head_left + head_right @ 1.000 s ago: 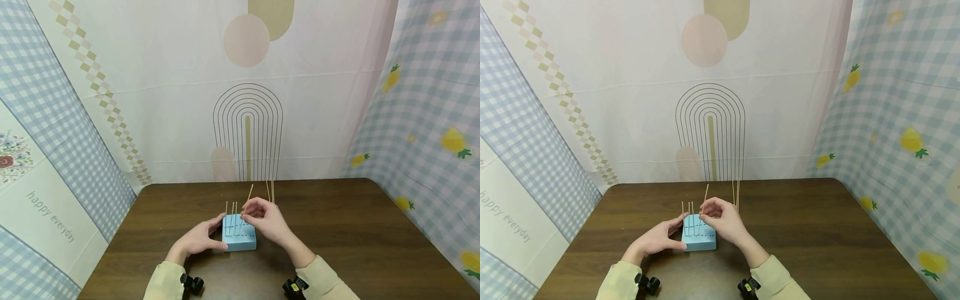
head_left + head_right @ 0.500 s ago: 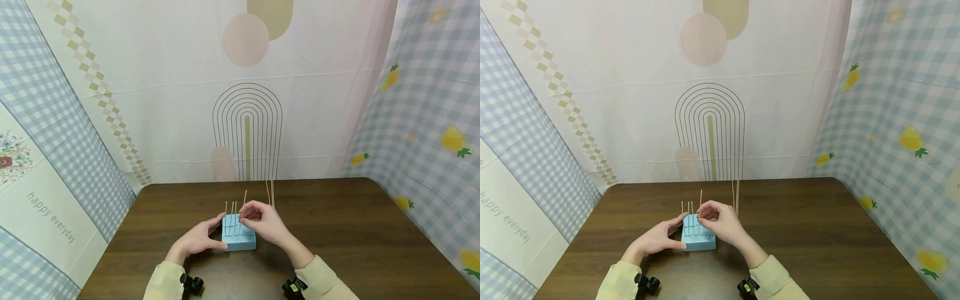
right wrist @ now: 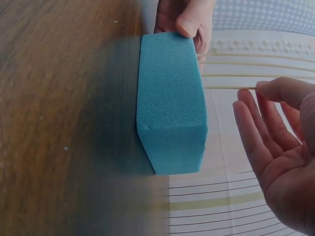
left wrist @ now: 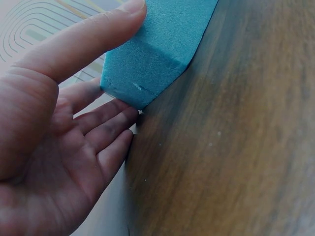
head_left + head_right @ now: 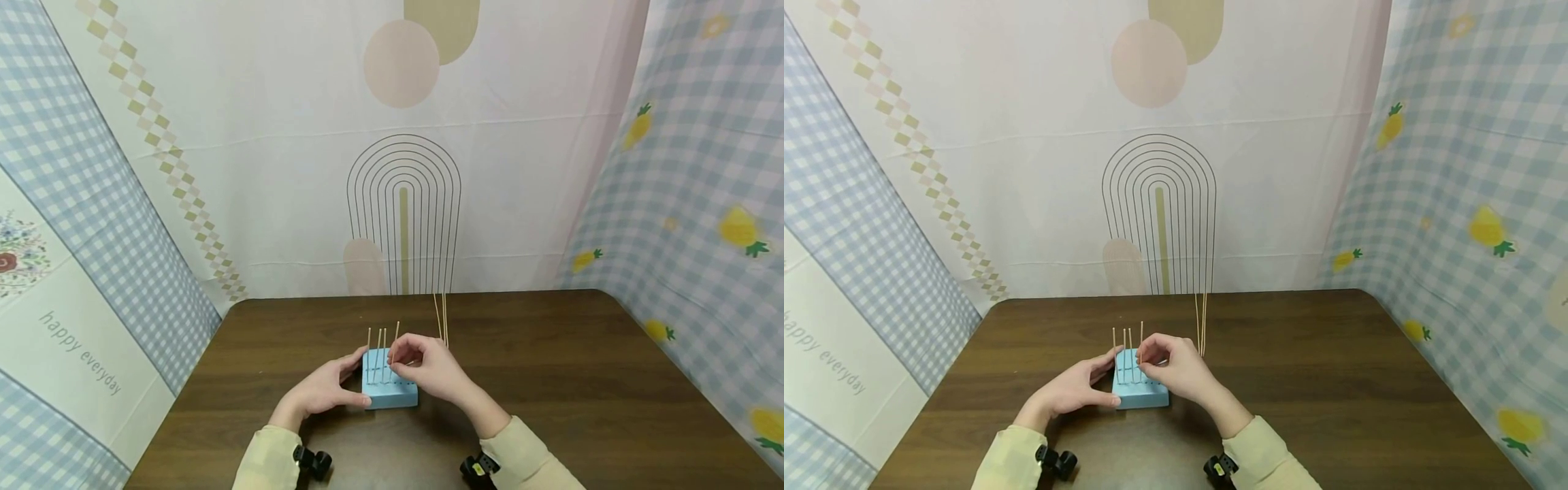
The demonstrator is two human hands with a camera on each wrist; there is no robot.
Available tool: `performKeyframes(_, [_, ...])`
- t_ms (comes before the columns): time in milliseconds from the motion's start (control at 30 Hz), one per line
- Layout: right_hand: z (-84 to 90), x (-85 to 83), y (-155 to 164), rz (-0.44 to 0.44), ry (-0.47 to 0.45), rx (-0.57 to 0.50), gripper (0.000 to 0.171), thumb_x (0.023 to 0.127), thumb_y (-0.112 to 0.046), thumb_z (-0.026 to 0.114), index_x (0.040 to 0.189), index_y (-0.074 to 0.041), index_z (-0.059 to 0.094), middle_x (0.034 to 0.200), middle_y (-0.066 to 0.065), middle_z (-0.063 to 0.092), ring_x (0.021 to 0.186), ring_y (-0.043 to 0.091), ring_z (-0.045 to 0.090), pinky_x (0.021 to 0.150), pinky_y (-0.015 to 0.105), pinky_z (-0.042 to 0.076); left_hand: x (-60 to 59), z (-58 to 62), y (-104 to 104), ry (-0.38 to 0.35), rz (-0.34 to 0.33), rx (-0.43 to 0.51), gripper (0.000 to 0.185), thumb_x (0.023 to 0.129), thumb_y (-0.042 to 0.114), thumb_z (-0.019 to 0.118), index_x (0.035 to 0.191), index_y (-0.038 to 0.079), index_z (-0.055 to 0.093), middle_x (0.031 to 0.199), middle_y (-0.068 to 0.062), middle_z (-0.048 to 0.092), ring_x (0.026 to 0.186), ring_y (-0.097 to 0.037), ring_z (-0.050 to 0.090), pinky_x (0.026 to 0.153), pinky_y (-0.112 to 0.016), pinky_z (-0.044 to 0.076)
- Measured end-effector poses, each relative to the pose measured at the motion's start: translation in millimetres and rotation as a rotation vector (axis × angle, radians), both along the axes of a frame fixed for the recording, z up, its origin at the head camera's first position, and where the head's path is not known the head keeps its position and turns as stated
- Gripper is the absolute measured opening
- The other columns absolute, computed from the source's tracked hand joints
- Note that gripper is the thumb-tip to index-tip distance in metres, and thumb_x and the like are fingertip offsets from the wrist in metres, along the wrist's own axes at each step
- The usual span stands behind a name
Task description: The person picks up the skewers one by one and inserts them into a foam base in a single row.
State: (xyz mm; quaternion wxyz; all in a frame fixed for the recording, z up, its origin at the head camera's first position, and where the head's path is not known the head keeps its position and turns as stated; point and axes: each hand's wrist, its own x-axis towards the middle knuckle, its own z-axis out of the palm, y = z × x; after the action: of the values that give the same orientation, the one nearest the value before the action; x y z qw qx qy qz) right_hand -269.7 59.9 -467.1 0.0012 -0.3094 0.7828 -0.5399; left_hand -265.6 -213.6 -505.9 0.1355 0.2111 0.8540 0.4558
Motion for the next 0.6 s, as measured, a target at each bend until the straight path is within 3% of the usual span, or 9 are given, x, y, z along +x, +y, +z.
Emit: performKeyframes(600, [-6.7, -1.6, -0.8, 0.007, 0.03, 0.089, 0.017, 0.095, -0.004, 0.081, 0.099, -0.019, 0.074, 0.091, -0.01, 0.072, 0.082, 0.011, 0.067, 0.072, 0.029, 0.058, -0.1, 1.1, -0.4, -0.008, -0.003, -0.001, 0.107, 0.088, 0.04, 0.09, 0.17, 0.01, 0.029, 0.171, -0.01, 0.037, 0.155, -0.029, 0.038, 0.124, -0.055, 0.032])
